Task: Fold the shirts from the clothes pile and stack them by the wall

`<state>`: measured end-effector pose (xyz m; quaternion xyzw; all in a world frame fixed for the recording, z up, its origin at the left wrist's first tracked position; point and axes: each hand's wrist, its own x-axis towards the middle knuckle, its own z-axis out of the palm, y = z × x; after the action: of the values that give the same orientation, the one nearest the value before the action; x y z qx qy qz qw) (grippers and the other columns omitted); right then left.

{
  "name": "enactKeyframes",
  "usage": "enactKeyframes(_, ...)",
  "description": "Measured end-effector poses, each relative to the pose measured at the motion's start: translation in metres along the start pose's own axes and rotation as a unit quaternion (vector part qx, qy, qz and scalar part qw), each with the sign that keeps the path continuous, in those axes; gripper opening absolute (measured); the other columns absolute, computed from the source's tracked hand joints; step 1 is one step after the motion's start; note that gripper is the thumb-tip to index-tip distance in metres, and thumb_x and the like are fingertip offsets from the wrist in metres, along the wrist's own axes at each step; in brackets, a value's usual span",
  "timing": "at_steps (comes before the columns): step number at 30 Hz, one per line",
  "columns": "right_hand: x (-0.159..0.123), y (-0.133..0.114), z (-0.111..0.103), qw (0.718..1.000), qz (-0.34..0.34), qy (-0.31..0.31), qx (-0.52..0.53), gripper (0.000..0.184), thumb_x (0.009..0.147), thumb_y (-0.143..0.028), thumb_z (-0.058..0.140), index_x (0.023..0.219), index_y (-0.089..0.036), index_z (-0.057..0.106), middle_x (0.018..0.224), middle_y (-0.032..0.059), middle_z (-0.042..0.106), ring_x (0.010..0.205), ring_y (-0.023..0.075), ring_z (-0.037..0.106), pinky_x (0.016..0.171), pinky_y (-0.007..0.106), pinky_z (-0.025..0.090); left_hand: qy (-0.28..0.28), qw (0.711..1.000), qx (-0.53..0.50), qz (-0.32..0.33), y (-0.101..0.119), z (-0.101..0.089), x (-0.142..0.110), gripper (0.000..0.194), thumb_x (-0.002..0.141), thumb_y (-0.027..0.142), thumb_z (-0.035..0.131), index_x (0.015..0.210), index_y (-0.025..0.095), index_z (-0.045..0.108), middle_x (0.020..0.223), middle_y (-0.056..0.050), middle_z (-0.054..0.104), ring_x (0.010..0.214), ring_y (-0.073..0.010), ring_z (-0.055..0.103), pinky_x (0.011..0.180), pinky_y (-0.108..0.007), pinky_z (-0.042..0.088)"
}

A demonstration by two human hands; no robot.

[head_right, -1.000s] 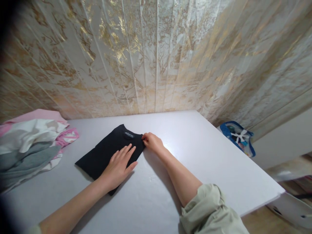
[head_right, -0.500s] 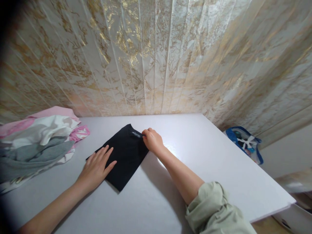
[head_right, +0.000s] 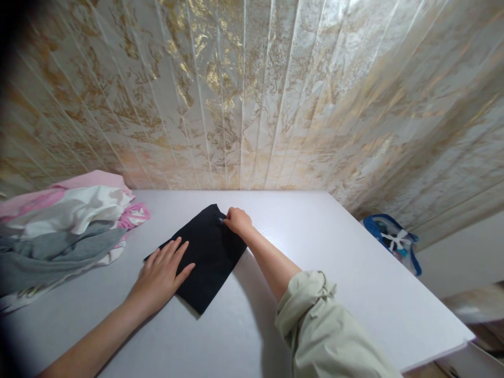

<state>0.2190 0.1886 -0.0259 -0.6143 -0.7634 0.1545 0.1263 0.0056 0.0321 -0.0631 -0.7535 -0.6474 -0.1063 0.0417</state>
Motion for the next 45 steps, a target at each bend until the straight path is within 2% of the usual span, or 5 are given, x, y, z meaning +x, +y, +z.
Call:
enactKeyframes(16,0.004,-0.005,-0.008,0.999,0.032,0.022,-0.032,0.017,0.091,-0.029,0.055,0.102,-0.022,0.065,0.108,0.01,0.068,0.097,0.024,0.063,0.079,0.033,0.045,-0.006,1.0,0.004,-0.002,0.0,-0.001,0.0,0.064,0.093,0.053,0.043,0.144,0.015,0.044,0.155,-0.013,0.035,0.143,-0.0284,0.034,0.117,-0.049,0.024)
enactKeyframes(24,-0.025,-0.029,0.024,0.979,-0.168,0.068,-0.09,0.043,0.1,-0.035,0.039,0.139,-0.019,0.048,0.145,0.0106,0.049,0.133,0.0225,0.042,0.111,0.04,0.03,0.003,1.0,0.012,0.004,-0.002,0.003,0.0,0.064,0.093,0.053,0.043,0.145,0.015,0.043,0.155,-0.013,0.035,0.143,-0.0286,0.034,0.116,-0.049,0.026)
enactKeyframes(28,-0.033,-0.026,0.045,0.98,-0.171,0.04,-0.09,0.056,0.1,-0.044,0.036,0.148,-0.016,0.036,0.156,0.0095,0.033,0.143,0.0219,0.029,0.116,0.045,0.022,0.002,1.0,0.008,-0.001,0.0,-0.004,-0.003,0.066,0.093,0.054,0.043,0.147,0.016,0.04,0.155,-0.014,0.036,0.142,-0.0298,0.035,0.115,-0.052,0.027)
enactKeyframes(36,-0.031,-0.015,0.029,0.981,-0.182,0.062,-0.036,0.048,0.1,-0.038,0.042,0.143,-0.019,0.045,0.149,0.0099,0.045,0.138,0.0209,0.038,0.114,0.042,0.027,-0.073,0.986,-0.068,0.13,0.023,-0.016,-0.017,0.061,0.093,0.055,0.043,0.147,0.027,0.039,0.156,-0.005,0.035,0.144,-0.0282,0.03,0.117,-0.053,0.022)
enactKeyframes(45,-0.072,0.063,-0.028,0.991,-0.052,0.123,-0.032,0.034,0.093,-0.022,0.053,0.125,-0.013,0.061,0.122,0.0155,0.062,0.115,0.0262,0.057,0.099,0.037,0.044,0.03,0.974,-0.205,-0.094,-0.072,-0.023,0.018,0.037,0.084,0.033,0.039,0.105,0.015,0.064,0.111,-0.013,0.07,0.106,-0.0262,0.064,0.097,-0.041,0.047)
